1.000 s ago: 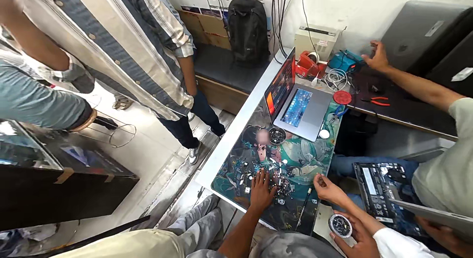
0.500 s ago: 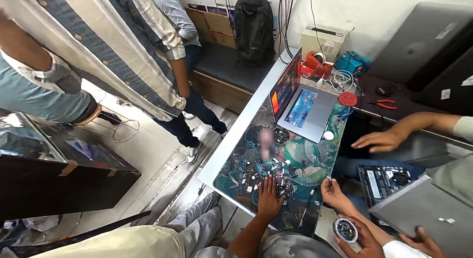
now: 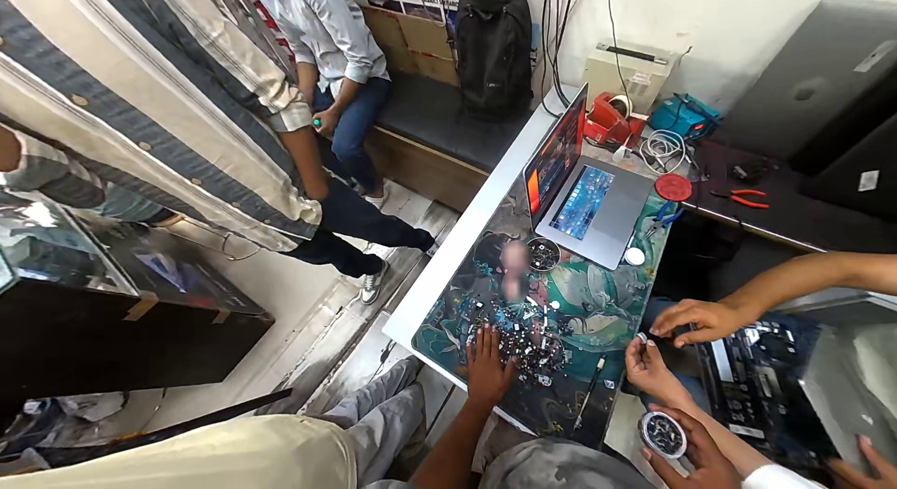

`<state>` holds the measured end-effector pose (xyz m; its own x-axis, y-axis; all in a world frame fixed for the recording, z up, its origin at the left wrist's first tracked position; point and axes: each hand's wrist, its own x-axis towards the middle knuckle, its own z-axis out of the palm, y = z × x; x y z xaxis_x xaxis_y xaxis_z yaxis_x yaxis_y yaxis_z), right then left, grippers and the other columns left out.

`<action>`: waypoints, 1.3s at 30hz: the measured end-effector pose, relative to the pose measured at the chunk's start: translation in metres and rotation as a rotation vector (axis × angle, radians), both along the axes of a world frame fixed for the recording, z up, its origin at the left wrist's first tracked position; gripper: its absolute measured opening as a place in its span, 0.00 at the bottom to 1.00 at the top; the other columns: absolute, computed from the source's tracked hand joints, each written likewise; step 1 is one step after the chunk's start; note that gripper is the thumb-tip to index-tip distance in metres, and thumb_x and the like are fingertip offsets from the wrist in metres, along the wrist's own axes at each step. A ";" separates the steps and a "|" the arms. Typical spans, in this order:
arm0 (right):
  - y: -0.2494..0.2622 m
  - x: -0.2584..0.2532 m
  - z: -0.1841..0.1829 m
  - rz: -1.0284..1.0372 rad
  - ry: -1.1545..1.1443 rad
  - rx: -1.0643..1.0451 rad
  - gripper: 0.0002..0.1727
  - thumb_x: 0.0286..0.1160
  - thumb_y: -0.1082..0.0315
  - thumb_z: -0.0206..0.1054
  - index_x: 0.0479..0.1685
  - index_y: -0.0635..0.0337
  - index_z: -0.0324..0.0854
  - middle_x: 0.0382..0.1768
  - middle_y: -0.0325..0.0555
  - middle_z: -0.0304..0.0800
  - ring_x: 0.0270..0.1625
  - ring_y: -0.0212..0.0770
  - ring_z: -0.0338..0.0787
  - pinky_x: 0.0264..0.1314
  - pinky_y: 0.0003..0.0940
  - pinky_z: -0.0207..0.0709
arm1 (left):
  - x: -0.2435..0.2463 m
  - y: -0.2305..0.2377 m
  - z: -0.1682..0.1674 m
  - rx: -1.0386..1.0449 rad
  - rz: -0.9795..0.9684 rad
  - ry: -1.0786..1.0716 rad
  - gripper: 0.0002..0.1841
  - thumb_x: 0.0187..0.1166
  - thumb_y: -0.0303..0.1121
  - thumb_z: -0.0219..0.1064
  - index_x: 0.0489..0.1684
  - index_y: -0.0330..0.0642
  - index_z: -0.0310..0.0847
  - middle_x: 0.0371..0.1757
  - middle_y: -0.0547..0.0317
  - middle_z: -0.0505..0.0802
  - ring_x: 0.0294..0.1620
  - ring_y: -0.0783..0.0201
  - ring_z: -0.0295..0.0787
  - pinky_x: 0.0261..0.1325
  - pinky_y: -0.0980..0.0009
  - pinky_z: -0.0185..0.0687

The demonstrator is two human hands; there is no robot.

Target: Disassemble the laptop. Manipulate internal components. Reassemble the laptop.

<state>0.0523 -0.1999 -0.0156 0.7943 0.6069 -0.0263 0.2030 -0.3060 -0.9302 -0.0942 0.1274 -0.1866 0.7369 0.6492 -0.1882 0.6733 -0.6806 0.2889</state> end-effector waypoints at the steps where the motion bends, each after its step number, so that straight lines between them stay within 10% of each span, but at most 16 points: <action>1: 0.000 0.000 -0.001 0.002 -0.006 0.001 0.37 0.50 0.72 0.83 0.68 0.72 0.76 0.65 0.54 0.88 0.64 0.39 0.90 0.65 0.35 0.88 | 0.001 0.005 0.000 0.002 -0.004 0.021 0.46 0.84 0.69 0.39 0.96 0.42 0.51 0.97 0.52 0.55 0.98 0.50 0.42 0.94 0.37 0.32; 7: 0.003 -0.007 0.001 -0.020 -0.001 0.001 0.37 0.51 0.72 0.82 0.68 0.71 0.75 0.65 0.54 0.88 0.64 0.40 0.90 0.65 0.36 0.88 | 0.009 0.015 0.005 -0.041 -0.079 0.070 0.43 0.86 0.67 0.35 0.97 0.50 0.47 0.98 0.62 0.53 0.99 0.55 0.38 0.93 0.35 0.24; 14: 0.008 -0.035 0.001 -0.133 0.032 0.002 0.37 0.52 0.73 0.82 0.68 0.75 0.74 0.65 0.56 0.87 0.65 0.42 0.90 0.66 0.38 0.88 | 0.053 0.061 0.039 -0.078 -0.064 0.037 0.23 0.88 0.35 0.53 0.81 0.55 0.77 0.86 0.57 0.76 0.90 0.51 0.63 0.90 0.32 0.39; 21: -0.001 -0.074 -0.005 -0.255 0.039 0.012 0.38 0.50 0.74 0.82 0.69 0.73 0.74 0.65 0.55 0.87 0.62 0.39 0.91 0.64 0.36 0.88 | 0.079 0.092 0.049 -0.059 -0.147 -0.011 0.13 0.85 0.35 0.61 0.54 0.50 0.93 0.75 0.56 0.85 0.83 0.48 0.71 0.88 0.31 0.46; 31: 0.004 -0.097 -0.008 -0.303 0.029 0.034 0.39 0.50 0.74 0.82 0.69 0.73 0.73 0.65 0.54 0.88 0.62 0.40 0.91 0.64 0.36 0.88 | 0.094 0.105 0.057 -0.011 -0.301 0.076 0.14 0.86 0.36 0.60 0.56 0.43 0.91 0.77 0.51 0.83 0.83 0.47 0.71 0.90 0.37 0.48; 36: 0.016 -0.077 0.001 -0.288 0.027 0.017 0.38 0.49 0.73 0.82 0.68 0.71 0.75 0.65 0.52 0.88 0.62 0.38 0.91 0.64 0.34 0.88 | 0.074 0.117 0.086 -0.386 0.041 -0.120 0.13 0.87 0.34 0.60 0.55 0.34 0.85 0.53 0.38 0.92 0.57 0.40 0.91 0.63 0.38 0.83; 39: 0.025 -0.064 0.005 -0.252 0.023 -0.014 0.37 0.50 0.70 0.83 0.68 0.69 0.77 0.63 0.51 0.89 0.60 0.37 0.92 0.61 0.34 0.89 | 0.048 0.129 0.079 -0.471 0.210 -0.154 0.11 0.84 0.34 0.64 0.53 0.37 0.85 0.42 0.43 0.94 0.43 0.44 0.92 0.51 0.39 0.86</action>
<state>-0.0118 -0.1747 -0.0103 0.9195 0.3895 -0.0535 0.0972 -0.3571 -0.9290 -0.0462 0.2559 -0.1073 0.6423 0.6570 -0.3949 0.7069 -0.3086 0.6364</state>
